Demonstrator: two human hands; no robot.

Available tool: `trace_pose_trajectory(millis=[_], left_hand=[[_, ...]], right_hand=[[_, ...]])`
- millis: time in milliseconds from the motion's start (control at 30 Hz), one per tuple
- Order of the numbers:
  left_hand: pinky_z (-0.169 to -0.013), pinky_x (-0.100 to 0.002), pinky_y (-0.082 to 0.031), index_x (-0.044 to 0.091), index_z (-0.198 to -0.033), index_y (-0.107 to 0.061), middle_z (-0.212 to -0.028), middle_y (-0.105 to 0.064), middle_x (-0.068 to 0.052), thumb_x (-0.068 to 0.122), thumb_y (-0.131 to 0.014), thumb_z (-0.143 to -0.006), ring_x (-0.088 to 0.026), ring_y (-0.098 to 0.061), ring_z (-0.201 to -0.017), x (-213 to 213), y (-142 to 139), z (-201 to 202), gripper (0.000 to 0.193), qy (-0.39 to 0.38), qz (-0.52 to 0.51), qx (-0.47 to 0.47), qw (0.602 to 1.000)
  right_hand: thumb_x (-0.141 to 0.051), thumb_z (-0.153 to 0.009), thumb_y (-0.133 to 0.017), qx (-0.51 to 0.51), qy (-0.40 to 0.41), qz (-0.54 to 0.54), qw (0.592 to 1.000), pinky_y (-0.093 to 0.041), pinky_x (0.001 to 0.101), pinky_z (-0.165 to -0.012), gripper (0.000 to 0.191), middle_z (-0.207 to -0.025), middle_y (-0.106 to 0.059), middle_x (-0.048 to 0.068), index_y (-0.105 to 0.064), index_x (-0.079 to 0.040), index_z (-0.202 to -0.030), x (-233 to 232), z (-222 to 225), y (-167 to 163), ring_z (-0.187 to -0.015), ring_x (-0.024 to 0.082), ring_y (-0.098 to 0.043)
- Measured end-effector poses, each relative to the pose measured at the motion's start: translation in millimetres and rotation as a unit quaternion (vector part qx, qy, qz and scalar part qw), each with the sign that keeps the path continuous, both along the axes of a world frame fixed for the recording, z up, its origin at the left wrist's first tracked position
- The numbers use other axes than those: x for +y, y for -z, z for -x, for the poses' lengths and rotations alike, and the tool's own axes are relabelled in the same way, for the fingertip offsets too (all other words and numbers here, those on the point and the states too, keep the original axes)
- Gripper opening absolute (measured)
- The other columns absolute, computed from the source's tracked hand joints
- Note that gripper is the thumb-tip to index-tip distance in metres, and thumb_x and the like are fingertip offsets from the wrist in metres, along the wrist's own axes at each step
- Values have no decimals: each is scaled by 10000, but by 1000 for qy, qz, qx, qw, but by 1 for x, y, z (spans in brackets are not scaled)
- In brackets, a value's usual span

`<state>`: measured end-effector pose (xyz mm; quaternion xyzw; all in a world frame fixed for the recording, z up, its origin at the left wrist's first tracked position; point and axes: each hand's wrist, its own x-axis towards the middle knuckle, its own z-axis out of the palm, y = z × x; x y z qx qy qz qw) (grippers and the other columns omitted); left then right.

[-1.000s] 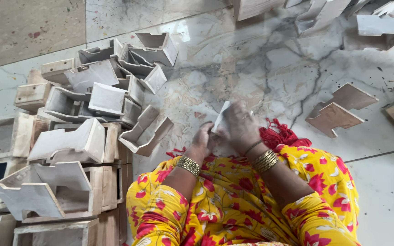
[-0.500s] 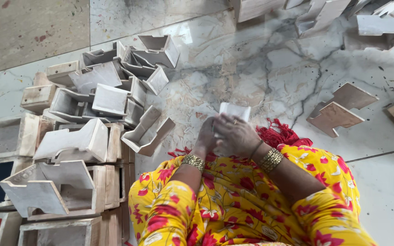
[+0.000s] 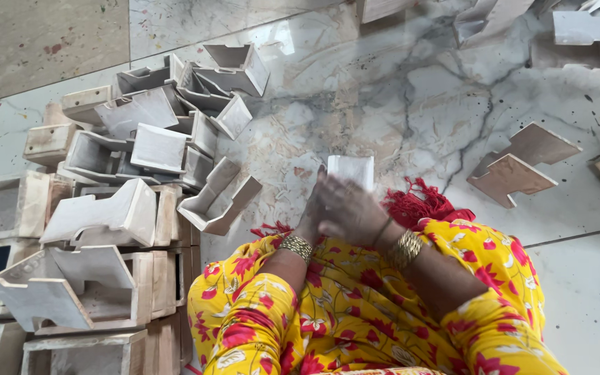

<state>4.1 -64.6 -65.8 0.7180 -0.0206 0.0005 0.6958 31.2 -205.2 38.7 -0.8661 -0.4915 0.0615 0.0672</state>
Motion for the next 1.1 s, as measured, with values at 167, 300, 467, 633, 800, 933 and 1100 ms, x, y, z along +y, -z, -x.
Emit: trace_pose_trajectory(millis=[167, 300, 467, 633, 800, 933, 1100], left_hand=[[-1239, -380, -376, 71, -1602, -253, -1592, -437, -164, 268, -651, -974, -298, -447, -1489, 6, -21, 0, 769, 34, -99, -184, 977], [-1231, -399, -419, 84, -1594, -300, -1583, -470, -137, 183, -745, -929, -286, -486, -1474, -8, -28, 0, 807, 25, -86, -159, 983], [-1186, -453, -306, 30, -1540, -135, -1534, -416, -164, 264, -845, -750, -279, -422, -1429, 2, -20, -6, 1087, 104, -182, -214, 954], [-1208, -498, -259, 35, -1526, -270, -1530, -424, -181, 318, -870, -645, -308, -377, -1454, 8, -4, -10, 1103, 79, -313, -225, 919], [-1219, -417, -356, 43, -1552, -232, -1558, -386, -174, 285, -758, -755, -289, -397, -1449, 2, 18, -3, 986, 41, -330, -50, 942], [-1228, -408, -355, 94, -1539, -276, -1533, -417, -118, 238, -625, -877, -239, -419, -1454, -7, 37, -14, 762, 51, -740, -285, 606], [-1234, -398, -305, 111, -1502, -333, -1503, -438, -97, 286, -513, -956, -208, -401, -1451, -7, 35, -18, 601, 106, -851, -210, 470]], right_hand=[[-613, -936, -511, 79, 53, -14, 995, -175, 441, -1263, 889, -1638, -289, 168, -297, -47, -1589, -10, -11, -4, -1534, 272, -233], [-517, -956, -512, 5, 163, -59, 985, -215, 465, -1236, 763, -1645, -316, 160, -369, -59, -1549, -21, -24, -9, -1542, 313, -244], [-562, -878, -559, -3, 57, 7, 998, -241, 528, -1170, 818, -1601, -324, 165, -384, -71, -1509, -29, -20, -11, -1478, 325, -281], [-585, -962, -535, 95, 15, -26, 995, -384, 486, -1166, 765, -1593, -448, 134, -399, -140, -1569, -25, -8, -20, -1466, 298, -412], [-523, -946, -556, -54, 161, -72, 983, -312, 497, -1179, 745, -1620, -391, 164, -428, -58, -1515, -16, 7, -33, -1513, 338, -337], [-642, -919, -561, 61, 98, 48, 992, -282, 429, -1241, 901, -1572, -398, 196, -378, 10, -1513, -12, 28, -27, -1491, 305, -338], [-564, -924, -532, 50, 30, -94, 994, -239, 513, -1211, 843, -1618, -358, 181, -365, -37, -1560, -12, 20, -7, -1509, 306, -276]])
